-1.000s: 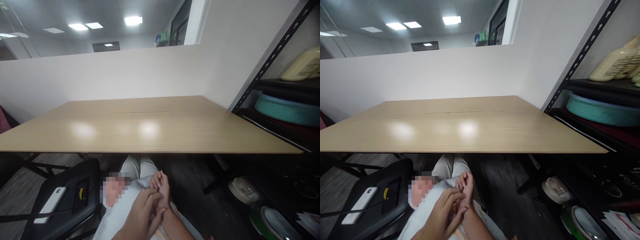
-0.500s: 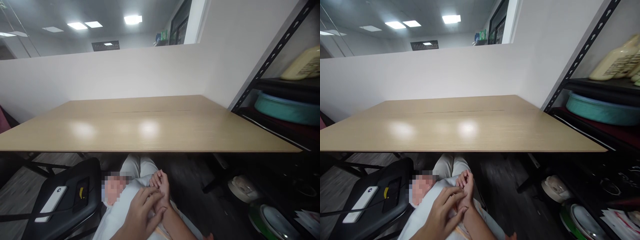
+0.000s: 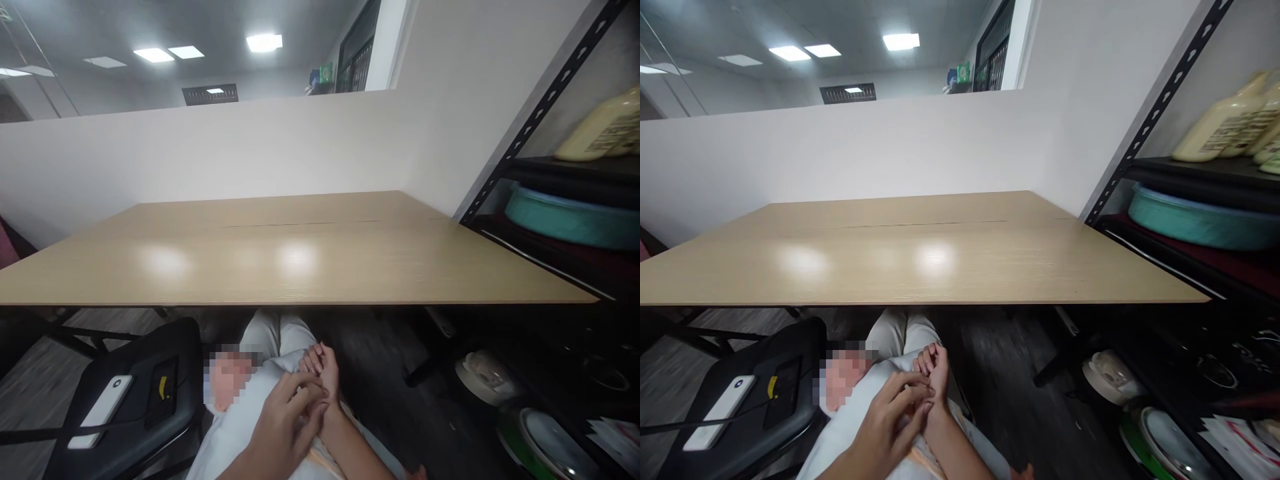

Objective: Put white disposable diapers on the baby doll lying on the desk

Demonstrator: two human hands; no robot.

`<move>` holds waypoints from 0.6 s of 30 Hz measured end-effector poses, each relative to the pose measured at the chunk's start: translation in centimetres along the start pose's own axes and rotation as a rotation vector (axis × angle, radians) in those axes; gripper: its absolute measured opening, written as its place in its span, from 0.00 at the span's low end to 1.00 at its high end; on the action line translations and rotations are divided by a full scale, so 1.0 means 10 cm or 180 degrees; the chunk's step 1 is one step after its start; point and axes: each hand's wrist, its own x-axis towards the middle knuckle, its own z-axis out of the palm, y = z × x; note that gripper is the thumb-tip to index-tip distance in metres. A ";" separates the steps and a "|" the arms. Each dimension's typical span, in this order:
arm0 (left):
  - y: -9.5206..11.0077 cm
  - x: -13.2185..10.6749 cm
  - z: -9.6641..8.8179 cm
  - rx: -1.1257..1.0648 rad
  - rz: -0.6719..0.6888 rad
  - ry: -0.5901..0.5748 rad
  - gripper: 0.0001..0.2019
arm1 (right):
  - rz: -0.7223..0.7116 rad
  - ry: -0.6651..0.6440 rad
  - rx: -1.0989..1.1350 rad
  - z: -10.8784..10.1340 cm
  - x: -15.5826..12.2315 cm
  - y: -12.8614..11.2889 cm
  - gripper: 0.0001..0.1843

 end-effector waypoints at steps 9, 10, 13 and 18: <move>-0.03 -0.02 0.01 -0.0163 -0.0262 -0.0175 0.12 | 0.0011 0.0038 -0.0125 -0.06 0.07 0.05 0.33; -0.03 -0.02 0.02 -0.0180 -0.0275 -0.0151 0.11 | 0.0006 0.0046 -0.0140 -0.06 0.07 0.06 0.33; -0.02 -0.01 0.04 -0.0212 -0.0273 -0.0044 0.09 | -0.0016 0.0082 -0.0155 -0.05 0.07 0.09 0.33; -0.01 -0.02 0.05 -0.0194 -0.0233 0.0038 0.06 | -0.0020 0.0141 -0.0104 -0.01 0.09 0.12 0.31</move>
